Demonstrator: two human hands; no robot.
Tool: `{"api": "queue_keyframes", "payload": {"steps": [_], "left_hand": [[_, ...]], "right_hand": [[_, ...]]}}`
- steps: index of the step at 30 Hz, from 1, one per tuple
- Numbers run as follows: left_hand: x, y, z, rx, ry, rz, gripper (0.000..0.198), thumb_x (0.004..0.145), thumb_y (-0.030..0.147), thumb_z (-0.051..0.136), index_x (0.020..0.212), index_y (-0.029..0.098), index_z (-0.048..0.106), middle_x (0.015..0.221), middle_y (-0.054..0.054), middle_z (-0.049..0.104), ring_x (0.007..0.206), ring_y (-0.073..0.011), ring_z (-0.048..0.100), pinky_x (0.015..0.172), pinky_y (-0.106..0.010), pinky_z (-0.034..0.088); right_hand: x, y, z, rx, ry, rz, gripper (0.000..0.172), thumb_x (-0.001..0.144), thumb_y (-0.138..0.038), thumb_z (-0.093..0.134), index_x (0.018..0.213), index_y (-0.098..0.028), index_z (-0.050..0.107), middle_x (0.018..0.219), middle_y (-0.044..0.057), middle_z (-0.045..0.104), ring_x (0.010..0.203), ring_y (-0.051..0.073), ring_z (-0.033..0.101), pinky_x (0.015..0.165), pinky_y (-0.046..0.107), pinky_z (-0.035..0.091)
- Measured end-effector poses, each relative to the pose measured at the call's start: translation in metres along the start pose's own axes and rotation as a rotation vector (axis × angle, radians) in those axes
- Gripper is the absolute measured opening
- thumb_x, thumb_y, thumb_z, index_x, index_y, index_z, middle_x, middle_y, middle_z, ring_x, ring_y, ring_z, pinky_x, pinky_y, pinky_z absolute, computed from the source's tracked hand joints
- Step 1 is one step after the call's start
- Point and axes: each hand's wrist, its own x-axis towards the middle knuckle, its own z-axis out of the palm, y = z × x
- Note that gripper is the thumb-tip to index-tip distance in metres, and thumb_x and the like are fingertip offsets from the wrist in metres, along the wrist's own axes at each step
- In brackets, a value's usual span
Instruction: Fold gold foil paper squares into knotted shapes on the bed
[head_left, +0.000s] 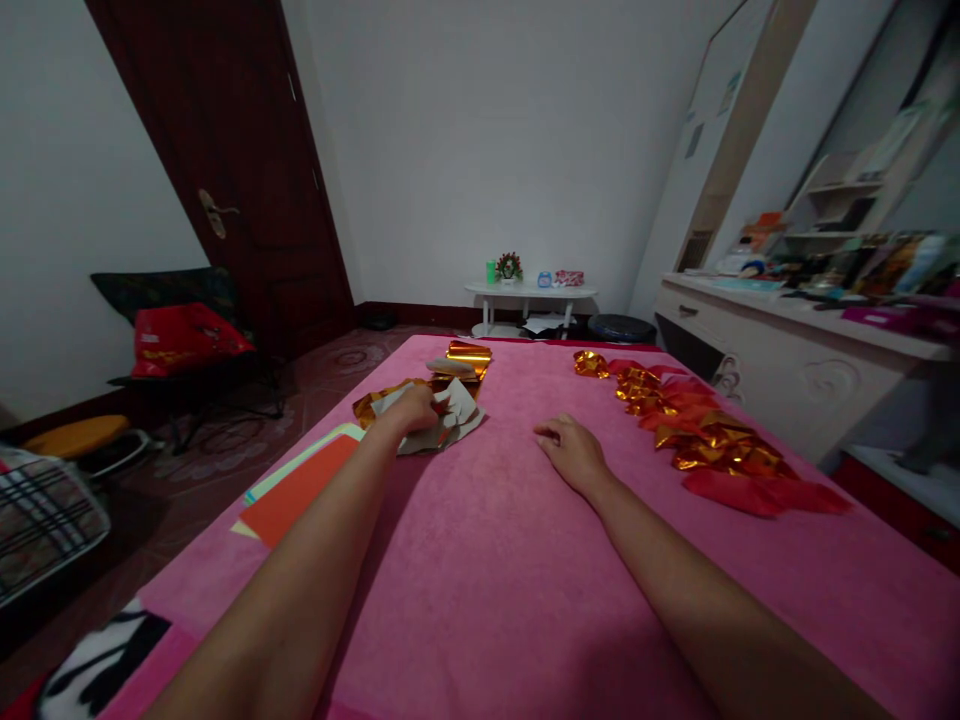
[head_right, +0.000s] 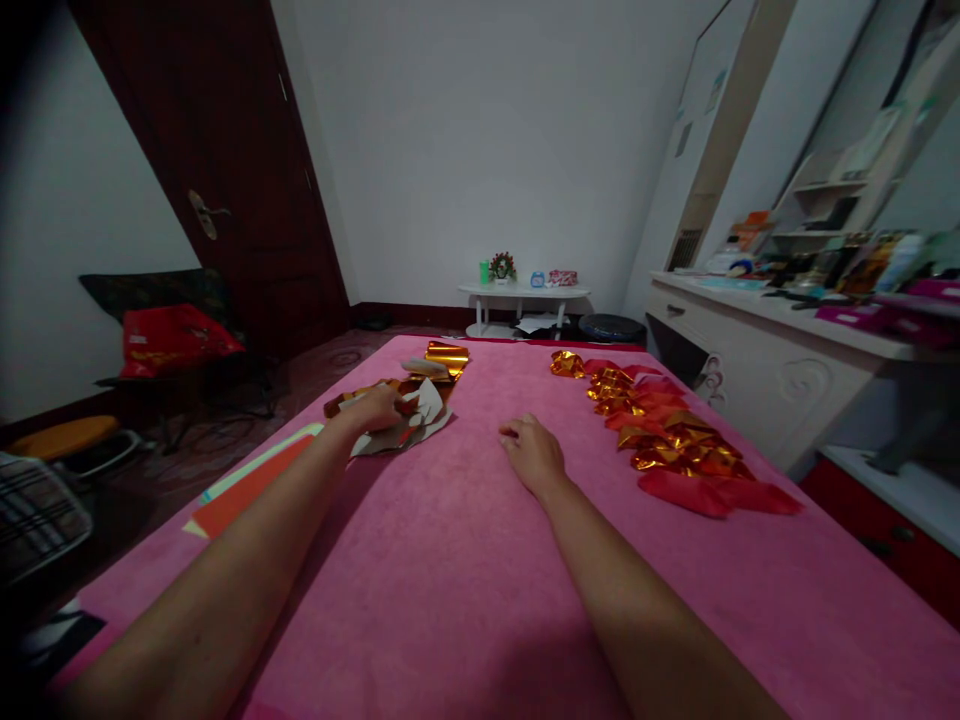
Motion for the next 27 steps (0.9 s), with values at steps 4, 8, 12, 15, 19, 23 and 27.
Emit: {"api": "queue_keyframes", "payload": {"steps": [4, 8, 12, 15, 19, 23, 27], "left_hand": [[-0.010, 0.017, -0.016, 0.031, 0.325, -0.094, 0.032, 0.080, 0.029, 0.050, 0.102, 0.018, 0.070, 0.102, -0.015, 0.068, 0.093, -0.0280, 0.062, 0.071, -0.031, 0.044], [-0.031, 0.061, -0.027, -0.012, 0.451, 0.192, 0.029, 0.082, 0.029, 0.049, 0.101, 0.025, 0.070, 0.096, -0.009, 0.070, 0.090, -0.0253, 0.063, 0.072, -0.030, 0.043], [-0.057, 0.110, -0.004, -0.049, 0.335, 0.547, 0.027, 0.081, 0.022, 0.049, 0.097, 0.023, 0.072, 0.091, -0.009, 0.071, 0.086, -0.0233, 0.063, 0.074, -0.030, 0.043], [-0.066, 0.123, 0.023, -0.112, 0.263, 0.687, 0.031, 0.082, 0.028, 0.052, 0.109, 0.026, 0.068, 0.095, -0.008, 0.070, 0.085, -0.0219, 0.063, 0.077, -0.030, 0.045], [-0.056, 0.111, 0.051, -0.327, 0.238, 0.708, 0.042, 0.079, 0.024, 0.056, 0.120, 0.031, 0.060, 0.108, -0.003, 0.068, 0.094, -0.0188, 0.062, 0.082, -0.027, 0.046], [-0.036, 0.101, 0.073, -0.631, 0.131, 0.560, 0.033, 0.073, 0.023, 0.063, 0.105, 0.020, 0.069, 0.097, -0.004, 0.071, 0.083, -0.0193, 0.064, 0.079, -0.029, 0.048], [-0.024, 0.102, 0.082, -1.004, 0.092, 0.483, 0.030, 0.073, 0.020, 0.063, 0.102, 0.014, 0.067, 0.095, -0.007, 0.071, 0.081, -0.0186, 0.065, 0.074, -0.028, 0.049]], "right_hand": [[0.000, -0.004, -0.002, 0.066, 0.091, -0.010, 0.025, 0.076, -0.018, 0.055, 0.099, -0.019, 0.067, 0.090, 0.005, 0.060, 0.078, 0.016, 0.059, 0.073, 0.030, 0.048], [-0.003, -0.019, -0.014, 0.149, 0.329, -0.091, 0.065, 0.070, -0.020, 0.064, 0.131, -0.024, 0.045, 0.122, 0.010, 0.050, 0.099, 0.022, 0.056, 0.079, 0.036, 0.051], [-0.006, -0.019, -0.026, 0.162, 0.333, -0.291, 0.061, 0.070, -0.019, 0.065, 0.128, -0.028, 0.050, 0.132, 0.007, 0.047, 0.119, 0.025, 0.045, 0.092, 0.041, 0.045], [-0.004, -0.004, -0.029, 0.171, 0.233, -0.419, 0.027, 0.072, -0.013, 0.061, 0.094, -0.027, 0.070, 0.111, 0.005, 0.062, 0.108, 0.023, 0.053, 0.094, 0.042, 0.043], [-0.001, 0.013, -0.029, 0.329, 0.143, -0.341, 0.019, 0.074, -0.015, 0.059, 0.084, -0.024, 0.073, 0.093, 0.005, 0.069, 0.092, 0.021, 0.061, 0.086, 0.038, 0.047], [-0.002, 0.014, -0.031, 0.514, -0.025, -0.107, 0.021, 0.078, -0.031, 0.059, 0.089, -0.019, 0.073, 0.084, 0.003, 0.072, 0.080, 0.021, 0.065, 0.077, 0.035, 0.049], [-0.002, 0.016, -0.029, 0.536, -0.015, 0.035, 0.030, 0.079, -0.041, 0.055, 0.075, -0.016, 0.072, 0.066, 0.001, 0.068, 0.067, 0.021, 0.062, 0.064, 0.031, 0.048]]}}
